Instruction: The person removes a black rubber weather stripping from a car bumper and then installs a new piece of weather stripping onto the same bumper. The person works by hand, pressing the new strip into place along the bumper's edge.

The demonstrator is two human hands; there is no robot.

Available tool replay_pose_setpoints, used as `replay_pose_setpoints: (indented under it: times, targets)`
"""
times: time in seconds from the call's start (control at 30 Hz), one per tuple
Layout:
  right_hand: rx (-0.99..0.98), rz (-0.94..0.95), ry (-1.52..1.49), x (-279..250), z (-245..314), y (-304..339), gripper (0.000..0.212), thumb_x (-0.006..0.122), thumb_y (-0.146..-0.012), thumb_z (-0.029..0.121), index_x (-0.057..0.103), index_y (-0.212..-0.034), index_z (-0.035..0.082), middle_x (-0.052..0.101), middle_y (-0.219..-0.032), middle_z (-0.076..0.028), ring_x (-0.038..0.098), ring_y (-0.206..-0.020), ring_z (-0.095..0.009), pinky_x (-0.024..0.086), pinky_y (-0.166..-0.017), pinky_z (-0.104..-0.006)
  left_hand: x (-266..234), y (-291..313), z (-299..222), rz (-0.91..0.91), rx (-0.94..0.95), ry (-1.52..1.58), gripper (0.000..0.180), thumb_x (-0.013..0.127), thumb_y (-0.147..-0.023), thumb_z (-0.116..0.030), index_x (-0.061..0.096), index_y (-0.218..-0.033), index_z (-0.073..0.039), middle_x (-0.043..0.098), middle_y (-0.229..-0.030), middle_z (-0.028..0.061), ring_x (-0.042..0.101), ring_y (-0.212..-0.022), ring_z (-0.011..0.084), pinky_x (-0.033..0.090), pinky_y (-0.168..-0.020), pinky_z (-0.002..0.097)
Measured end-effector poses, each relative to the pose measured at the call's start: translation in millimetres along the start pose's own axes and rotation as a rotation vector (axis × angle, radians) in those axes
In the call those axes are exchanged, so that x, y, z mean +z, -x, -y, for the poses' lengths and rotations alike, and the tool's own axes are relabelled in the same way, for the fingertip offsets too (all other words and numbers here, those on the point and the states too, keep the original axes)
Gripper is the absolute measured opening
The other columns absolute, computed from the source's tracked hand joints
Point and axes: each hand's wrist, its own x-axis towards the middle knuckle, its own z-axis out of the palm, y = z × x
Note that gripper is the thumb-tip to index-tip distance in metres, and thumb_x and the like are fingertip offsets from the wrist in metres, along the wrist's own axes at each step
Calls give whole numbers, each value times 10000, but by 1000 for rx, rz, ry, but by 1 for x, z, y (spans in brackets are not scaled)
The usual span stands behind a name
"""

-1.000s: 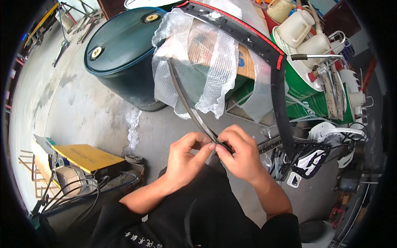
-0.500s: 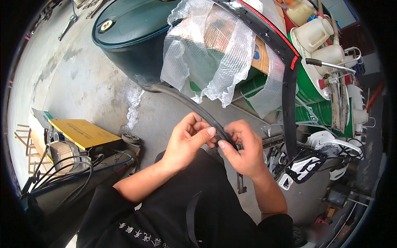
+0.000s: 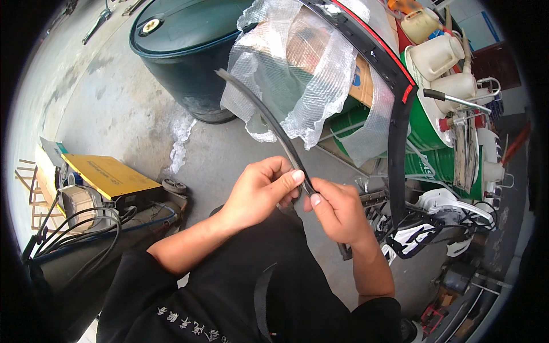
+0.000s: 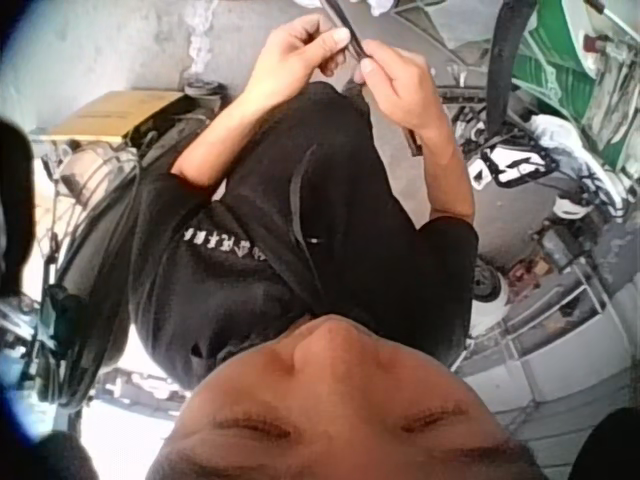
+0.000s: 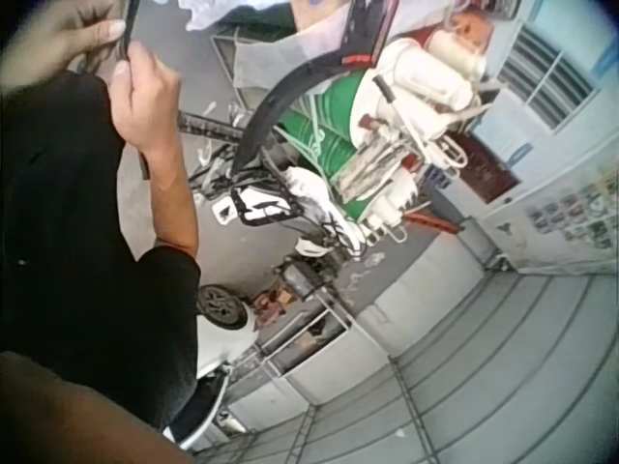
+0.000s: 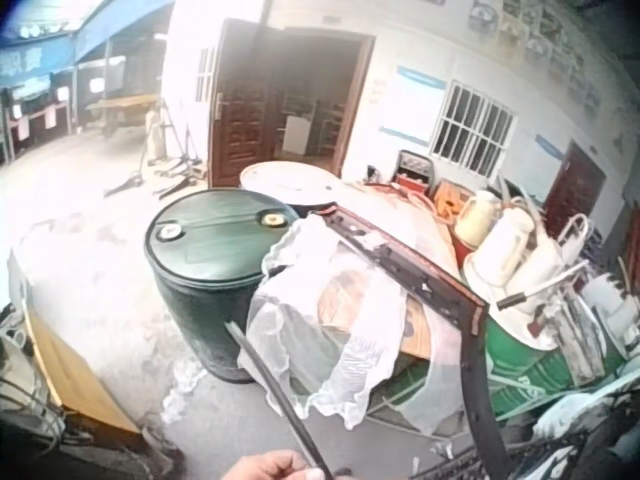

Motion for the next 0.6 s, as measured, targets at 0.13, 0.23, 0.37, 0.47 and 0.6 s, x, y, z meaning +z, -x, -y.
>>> replay_pose_setpoints:
  times: [0.13,0.23,0.37,0.47,0.6]
  targets:
    - [166,-26,-36,6,6,-2,145,554,-935,61,600,-1030,-39,648,-722,-159,661,-635,-309,496,-586,-365,-1,1,-6,-208,419,-623,153,752,-850,-93,622,-895,-23,643,-823,82,595,-703,184,475,-644,316]
    - [202,-24,-82,9,6,-2,142,549,-950,74,597,-1022,-38,656,-708,-142,665,-621,-288,503,-586,-356,-1,2,-11,-264,698,-828,221,793,-754,-58,646,-917,-34,647,-885,92,594,-791,268,476,-696,357]
    - [171,21,-92,9,5,-3,146,519,-968,70,617,-1002,-33,675,-716,-79,620,-559,-166,488,-534,-291,-4,1,-14,-241,773,-863,218,785,-727,-66,665,-907,-45,629,-899,69,568,-832,295,486,-707,392]
    - [144,47,-105,9,3,-3,159,502,-976,67,620,-1002,-36,683,-723,-58,596,-526,-116,479,-507,-260,-5,3,-18,-216,755,-895,205,784,-727,-62,664,-892,-43,637,-899,72,584,-831,296,497,-723,393]
    - [139,92,-87,8,0,0,117,520,-968,85,568,-948,-20,671,-714,-147,668,-631,-330,514,-590,-395,-8,3,-16,-134,755,-921,195,778,-734,-72,667,-890,-36,658,-909,82,611,-844,292,510,-748,394]
